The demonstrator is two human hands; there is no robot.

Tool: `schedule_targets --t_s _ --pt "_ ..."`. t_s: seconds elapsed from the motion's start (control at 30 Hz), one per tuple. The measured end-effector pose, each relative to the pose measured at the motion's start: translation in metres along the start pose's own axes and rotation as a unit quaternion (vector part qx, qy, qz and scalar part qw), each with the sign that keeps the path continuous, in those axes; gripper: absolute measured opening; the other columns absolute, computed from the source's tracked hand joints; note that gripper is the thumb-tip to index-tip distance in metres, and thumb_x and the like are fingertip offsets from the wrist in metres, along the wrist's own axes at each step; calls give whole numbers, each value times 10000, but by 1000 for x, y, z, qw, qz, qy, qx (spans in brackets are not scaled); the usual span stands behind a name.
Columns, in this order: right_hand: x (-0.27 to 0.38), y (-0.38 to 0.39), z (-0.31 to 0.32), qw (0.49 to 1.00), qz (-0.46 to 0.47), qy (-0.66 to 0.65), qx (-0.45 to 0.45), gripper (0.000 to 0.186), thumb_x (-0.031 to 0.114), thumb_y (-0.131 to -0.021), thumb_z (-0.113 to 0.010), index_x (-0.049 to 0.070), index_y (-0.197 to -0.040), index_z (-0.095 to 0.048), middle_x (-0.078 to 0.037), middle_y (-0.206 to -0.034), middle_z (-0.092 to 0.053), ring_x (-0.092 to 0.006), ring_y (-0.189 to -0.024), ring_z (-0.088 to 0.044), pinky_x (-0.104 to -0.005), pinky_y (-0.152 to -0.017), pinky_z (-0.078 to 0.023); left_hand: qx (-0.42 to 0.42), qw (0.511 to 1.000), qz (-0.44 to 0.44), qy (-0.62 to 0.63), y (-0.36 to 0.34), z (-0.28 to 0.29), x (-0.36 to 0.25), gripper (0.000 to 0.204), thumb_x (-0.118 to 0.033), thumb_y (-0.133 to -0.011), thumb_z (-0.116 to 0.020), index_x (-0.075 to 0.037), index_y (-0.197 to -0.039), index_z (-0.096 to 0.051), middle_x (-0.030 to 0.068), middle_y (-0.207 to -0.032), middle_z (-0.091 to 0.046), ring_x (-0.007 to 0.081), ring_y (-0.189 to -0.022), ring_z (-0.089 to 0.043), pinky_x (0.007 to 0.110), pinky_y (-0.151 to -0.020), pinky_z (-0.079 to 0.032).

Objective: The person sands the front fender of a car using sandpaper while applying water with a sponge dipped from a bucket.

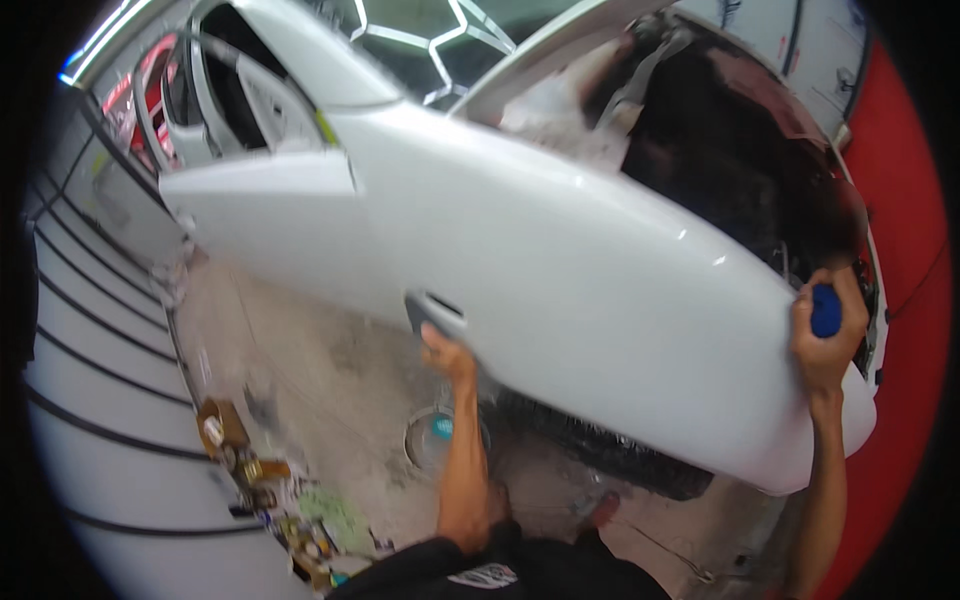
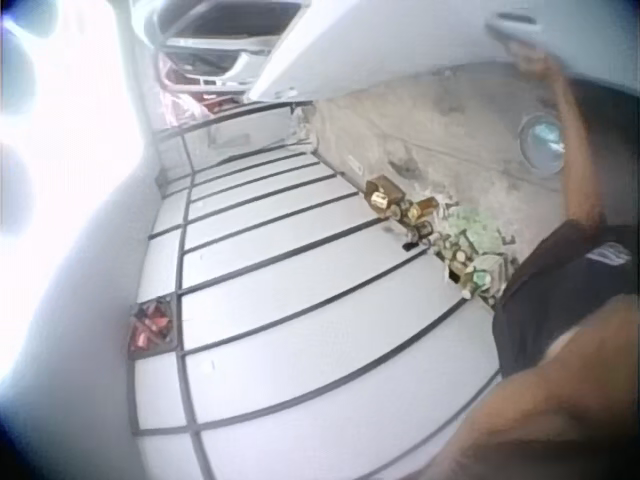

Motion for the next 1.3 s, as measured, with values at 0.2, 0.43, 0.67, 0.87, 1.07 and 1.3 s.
schedule_targets --t_s 0.2,0.43,0.67,0.87,1.07,1.3 --pt "7 -7 4 999 36 -4 -12 108 -18 -759 -618 -5 -833 -541 -102 -784 -517 -210 -706 -550 -324 -689 -449 36 996 -62 59 -10 -10 -28 526 -257 -1138 -359 155 -1455 -444 243 -1457 -541 309 -1316 -540 386 -1112 -408" --pt "8 -8 3 999 39 -10 -18 112 -2 -755 -637 2 -821 -547 -93 -780 -537 -201 -696 -571 -322 -680 -463 80 980 -174 56 -13 -12 -39 546 -242 -1144 -301 143 -1526 -363 281 -1625 -351 368 -1528 -336 415 -1243 -264" --pt "8 -11 4 999 42 -2 -15 100 -4 -755 -637 6 -812 -555 -88 -769 -549 -196 -683 -577 -316 -667 -468 35 989 -138 48 6 -10 -37 548 -241 -1136 -333 147 -1521 -373 281 -1598 -399 356 -1487 -410 392 -1218 -310" --pt "8 -8 3 1000 15 -7 -15 98 5 -761 -641 3 -813 -558 -87 -774 -552 -193 -691 -577 -318 -671 -465 106 964 -243 -4 51 3 -30 538 -213 -1122 -336 167 -1500 -386 310 -1563 -430 374 -1473 -429 435 -1213 -332" --pt "10 -8 6 1000 13 -11 -21 107 16 -755 -647 2 -817 -561 -98 -777 -554 -206 -692 -579 -324 -683 -471 88 996 27 18 17 -4 -54 522 -189 -1110 -334 177 -1472 -419 322 -1548 -442 375 -1474 -428 453 -1221 -325" --pt "9 -7 7 1000 3 -3 -17 117 63 -764 -670 16 -829 -585 -95 -789 -584 -227 -717 -618 -337 -706 -503 132 969 -210 13 87 3 -68 500 -151 -1114 -332 161 -1500 -391 309 -1547 -453 378 -1444 -469 429 -1189 -364"
Point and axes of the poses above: each hand's wrist, its own y-axis away from the middle knuckle, its own z-axis out of the back of the hand, x = y × z, the point moved 1 cm from there along -y, towards the middle knuckle
